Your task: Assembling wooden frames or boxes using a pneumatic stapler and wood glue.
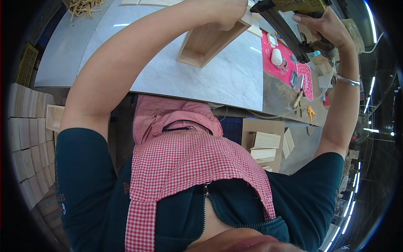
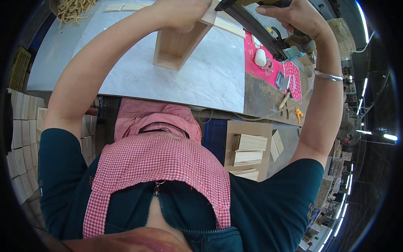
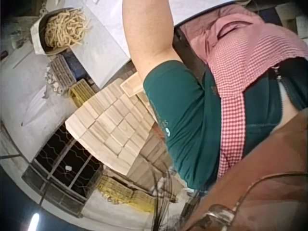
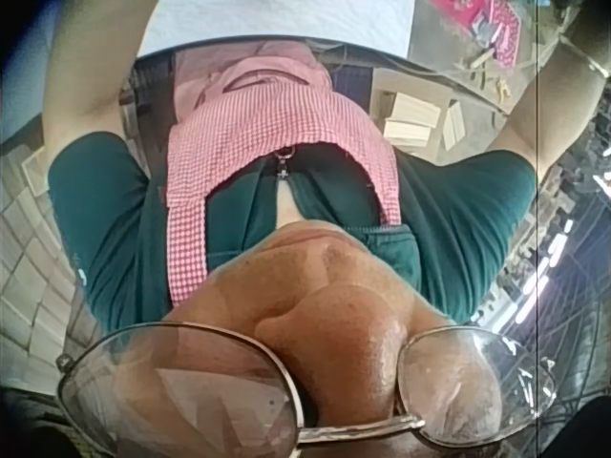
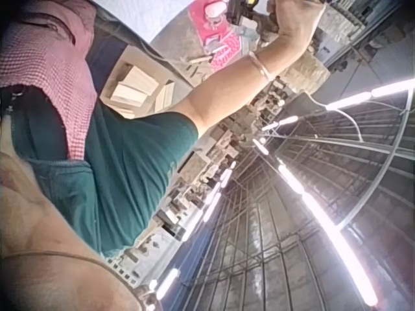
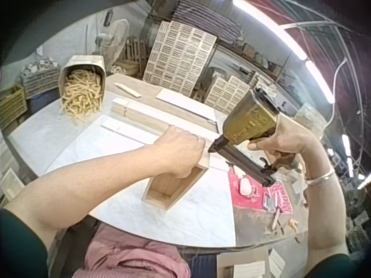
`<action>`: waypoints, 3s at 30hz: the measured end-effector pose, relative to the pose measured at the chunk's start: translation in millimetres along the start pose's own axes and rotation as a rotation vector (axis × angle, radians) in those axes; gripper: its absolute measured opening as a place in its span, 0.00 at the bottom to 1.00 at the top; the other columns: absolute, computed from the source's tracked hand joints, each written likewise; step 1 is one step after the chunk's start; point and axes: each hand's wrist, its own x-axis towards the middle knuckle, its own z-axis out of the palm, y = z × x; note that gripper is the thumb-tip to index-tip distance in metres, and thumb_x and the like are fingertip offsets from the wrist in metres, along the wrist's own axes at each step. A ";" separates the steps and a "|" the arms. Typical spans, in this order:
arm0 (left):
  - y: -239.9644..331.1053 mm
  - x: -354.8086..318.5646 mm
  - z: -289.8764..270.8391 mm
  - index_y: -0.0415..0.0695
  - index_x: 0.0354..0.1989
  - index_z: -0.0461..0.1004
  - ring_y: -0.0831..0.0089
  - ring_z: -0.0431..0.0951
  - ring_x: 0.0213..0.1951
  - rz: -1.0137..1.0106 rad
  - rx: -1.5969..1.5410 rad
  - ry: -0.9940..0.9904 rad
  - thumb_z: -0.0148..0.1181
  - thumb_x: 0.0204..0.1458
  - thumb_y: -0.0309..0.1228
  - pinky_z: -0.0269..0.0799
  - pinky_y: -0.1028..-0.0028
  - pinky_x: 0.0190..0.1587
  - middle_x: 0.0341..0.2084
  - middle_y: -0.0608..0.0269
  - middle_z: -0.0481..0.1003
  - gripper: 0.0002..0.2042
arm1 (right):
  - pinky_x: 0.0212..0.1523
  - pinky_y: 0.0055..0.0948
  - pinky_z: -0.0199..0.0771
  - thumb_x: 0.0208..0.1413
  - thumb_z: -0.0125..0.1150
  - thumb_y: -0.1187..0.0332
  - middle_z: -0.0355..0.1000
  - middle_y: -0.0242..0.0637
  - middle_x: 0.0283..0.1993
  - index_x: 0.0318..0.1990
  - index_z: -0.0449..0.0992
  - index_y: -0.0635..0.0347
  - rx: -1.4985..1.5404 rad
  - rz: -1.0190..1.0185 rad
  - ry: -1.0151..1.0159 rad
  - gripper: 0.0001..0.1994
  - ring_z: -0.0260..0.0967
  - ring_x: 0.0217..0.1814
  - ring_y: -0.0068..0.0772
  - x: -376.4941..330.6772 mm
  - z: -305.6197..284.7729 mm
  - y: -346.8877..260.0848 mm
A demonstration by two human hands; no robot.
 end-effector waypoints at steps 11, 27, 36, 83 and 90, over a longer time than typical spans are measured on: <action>-133.3 38.5 118.3 0.35 0.34 0.79 0.53 0.80 0.30 -0.433 -0.521 -0.275 0.57 0.44 0.30 0.75 0.59 0.32 0.29 0.48 0.81 0.12 | 0.28 0.23 0.69 0.54 0.66 0.67 0.74 0.37 0.31 0.46 0.74 0.65 0.024 -0.162 0.433 0.15 0.67 0.27 0.25 -31.6 42.5 148.5; -218.4 -87.2 148.1 0.37 0.40 0.76 0.61 0.74 0.34 -1.088 -0.620 -0.726 0.57 0.46 0.37 0.72 0.61 0.35 0.33 0.51 0.76 0.17 | 0.47 0.50 0.75 0.55 0.63 0.63 0.76 0.56 0.46 0.62 0.66 0.64 -0.539 0.406 0.459 0.28 0.75 0.45 0.62 -74.1 241.2 371.0; -143.2 -99.5 166.4 0.38 0.49 0.73 0.58 0.74 0.45 -1.012 -1.093 -0.815 0.61 0.49 0.43 0.73 0.58 0.45 0.42 0.47 0.73 0.24 | 0.39 0.29 0.77 0.62 0.63 0.62 0.80 0.46 0.41 0.52 0.77 0.70 0.183 -0.123 0.371 0.19 0.76 0.37 0.34 -9.7 251.2 158.4; 13.7 -98.7 19.1 0.37 0.57 0.71 0.70 0.74 0.45 -0.952 -0.984 0.579 0.69 0.51 0.34 0.70 0.75 0.46 0.47 0.53 0.75 0.25 | 0.43 0.47 0.75 0.58 0.54 0.52 0.75 0.57 0.42 0.51 0.75 0.65 -0.518 0.925 0.442 0.24 0.74 0.42 0.59 -178.9 168.0 711.0; 40.3 -84.1 46.6 0.43 0.64 0.62 0.58 0.74 0.52 -0.871 -0.719 0.596 0.63 0.52 0.26 0.70 0.64 0.57 0.57 0.47 0.66 0.29 | 0.44 0.42 0.73 0.57 0.56 0.57 0.76 0.56 0.41 0.49 0.76 0.71 -0.440 0.658 0.469 0.23 0.74 0.42 0.52 -176.9 162.7 664.1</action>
